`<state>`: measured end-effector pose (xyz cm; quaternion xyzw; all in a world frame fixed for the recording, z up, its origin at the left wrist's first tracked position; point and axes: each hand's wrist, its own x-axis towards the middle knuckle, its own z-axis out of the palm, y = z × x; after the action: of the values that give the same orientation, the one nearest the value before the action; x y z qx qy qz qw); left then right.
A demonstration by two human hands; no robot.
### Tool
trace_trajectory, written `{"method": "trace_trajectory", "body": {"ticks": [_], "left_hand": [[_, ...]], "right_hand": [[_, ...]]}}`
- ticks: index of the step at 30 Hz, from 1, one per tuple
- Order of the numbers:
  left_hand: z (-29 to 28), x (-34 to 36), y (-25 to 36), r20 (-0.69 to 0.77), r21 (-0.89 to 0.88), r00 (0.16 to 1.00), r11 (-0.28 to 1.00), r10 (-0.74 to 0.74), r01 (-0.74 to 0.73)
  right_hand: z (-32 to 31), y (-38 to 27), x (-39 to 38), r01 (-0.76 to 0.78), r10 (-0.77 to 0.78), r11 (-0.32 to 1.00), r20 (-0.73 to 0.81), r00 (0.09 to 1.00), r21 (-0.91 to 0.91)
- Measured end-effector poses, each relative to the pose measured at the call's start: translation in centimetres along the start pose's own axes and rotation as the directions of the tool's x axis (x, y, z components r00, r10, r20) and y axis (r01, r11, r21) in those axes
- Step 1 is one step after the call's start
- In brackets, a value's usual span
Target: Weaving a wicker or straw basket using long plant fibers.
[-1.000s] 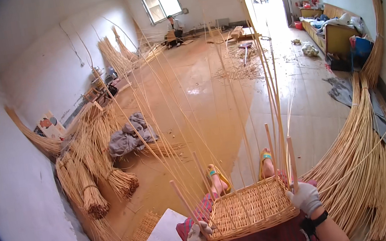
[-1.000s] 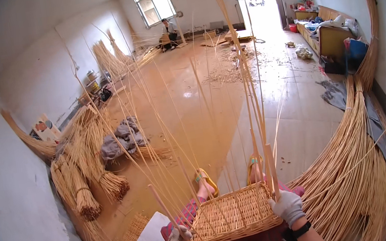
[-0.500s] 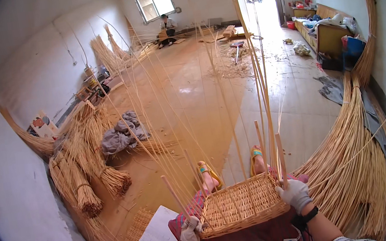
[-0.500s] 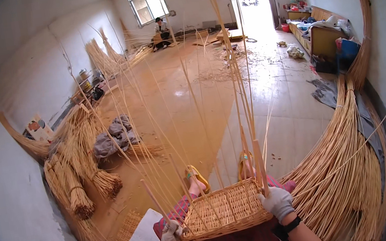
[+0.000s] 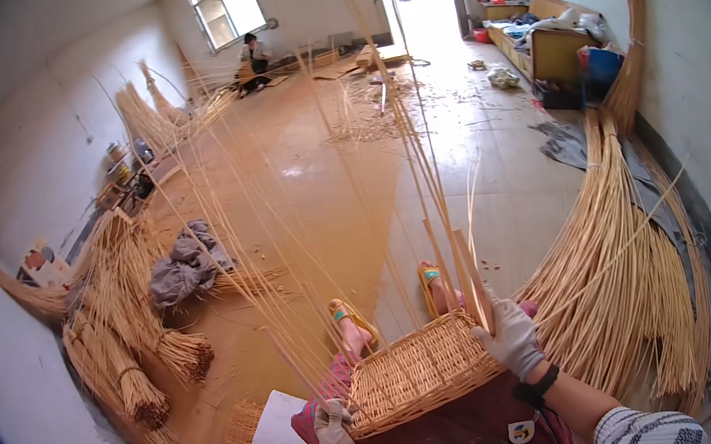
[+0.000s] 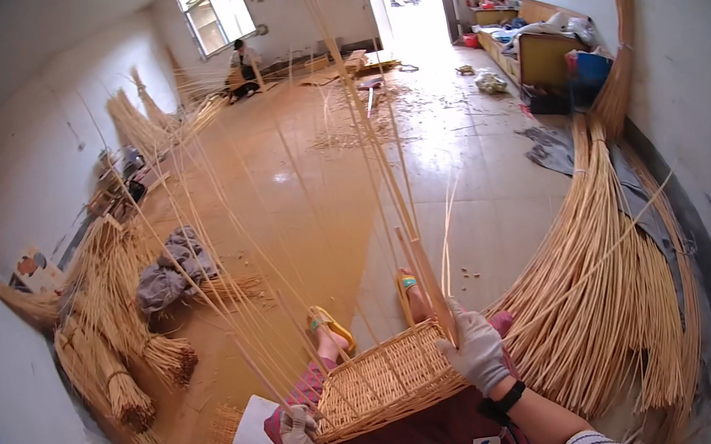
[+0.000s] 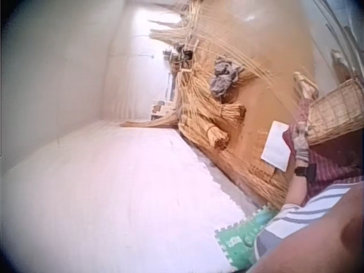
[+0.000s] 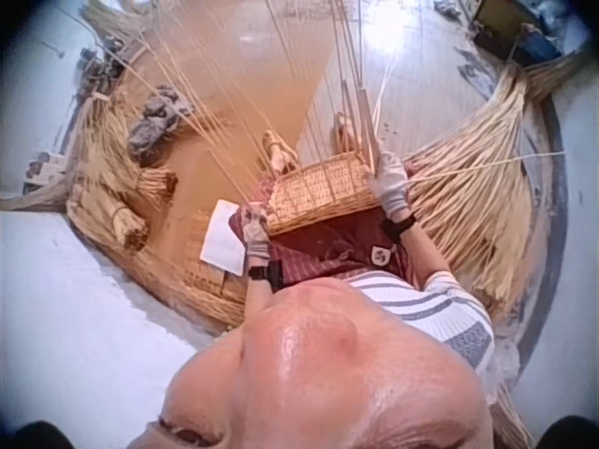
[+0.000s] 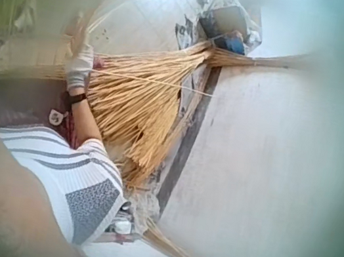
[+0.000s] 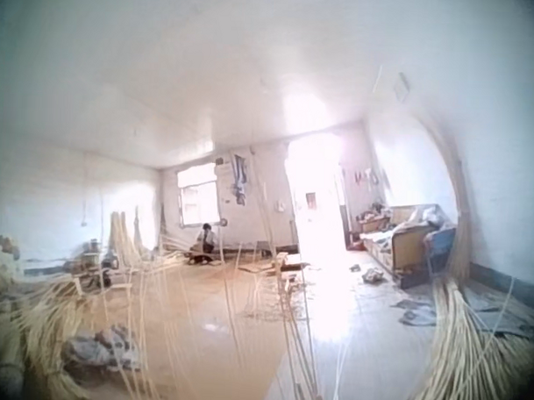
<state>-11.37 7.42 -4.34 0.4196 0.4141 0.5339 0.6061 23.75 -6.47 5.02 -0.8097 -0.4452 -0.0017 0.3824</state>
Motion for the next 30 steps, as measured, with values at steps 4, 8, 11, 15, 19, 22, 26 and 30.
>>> {"method": "trace_trajectory", "body": {"ticks": [4, 8, 11, 15, 19, 22, 26, 30], "left_hand": [[0.4, 0.2, 0.0, -0.005, -0.050, 0.999, 0.998, -0.035, 0.035], [0.8, 0.1, 0.7, 0.022, -0.002, 0.998, 0.998, -0.064, 0.064], [1.4, -0.1, 1.0, 0.030, -0.053, 0.999, 0.998, -0.037, 0.038], [0.6, 0.2, 0.1, 0.029, -0.096, 1.000, 0.995, -0.009, 0.011], [0.4, -0.2, 0.7, 0.059, -0.061, 0.998, 0.998, -0.027, 0.031], [0.6, -1.6, 1.7, 0.063, -0.166, 0.997, 0.985, -0.045, 0.055], [0.3, -2.1, 1.2, 0.077, 0.065, 0.994, 0.994, 0.080, -0.085], [1.2, -0.2, 2.2, 0.120, 0.222, 0.991, 0.972, 0.051, -0.077]], "right_hand": [[-2.3, -2.7, -2.2, 0.301, -0.310, 0.948, -0.087, 0.947, -0.102], [-1.0, -3.2, -3.7, 0.474, -0.300, 0.820, 0.465, 0.833, -0.320], [2.5, -0.2, -4.6, 0.562, -0.241, 0.643, 0.558, 0.794, -0.521], [2.5, -0.3, -4.8, 0.554, -0.403, 0.681, 0.387, 0.830, -0.479], [1.2, -1.6, -5.2, 0.537, -0.321, 0.719, 0.474, 0.820, -0.441], [1.6, -1.3, -6.6, 0.510, -0.308, 0.725, 0.443, 0.842, -0.464], [1.7, -1.6, -6.2, 0.500, -0.286, 0.730, 0.456, 0.843, -0.466], [-0.3, -4.0, -4.5, 0.433, -0.310, 0.845, 0.373, 0.874, -0.312]]}}
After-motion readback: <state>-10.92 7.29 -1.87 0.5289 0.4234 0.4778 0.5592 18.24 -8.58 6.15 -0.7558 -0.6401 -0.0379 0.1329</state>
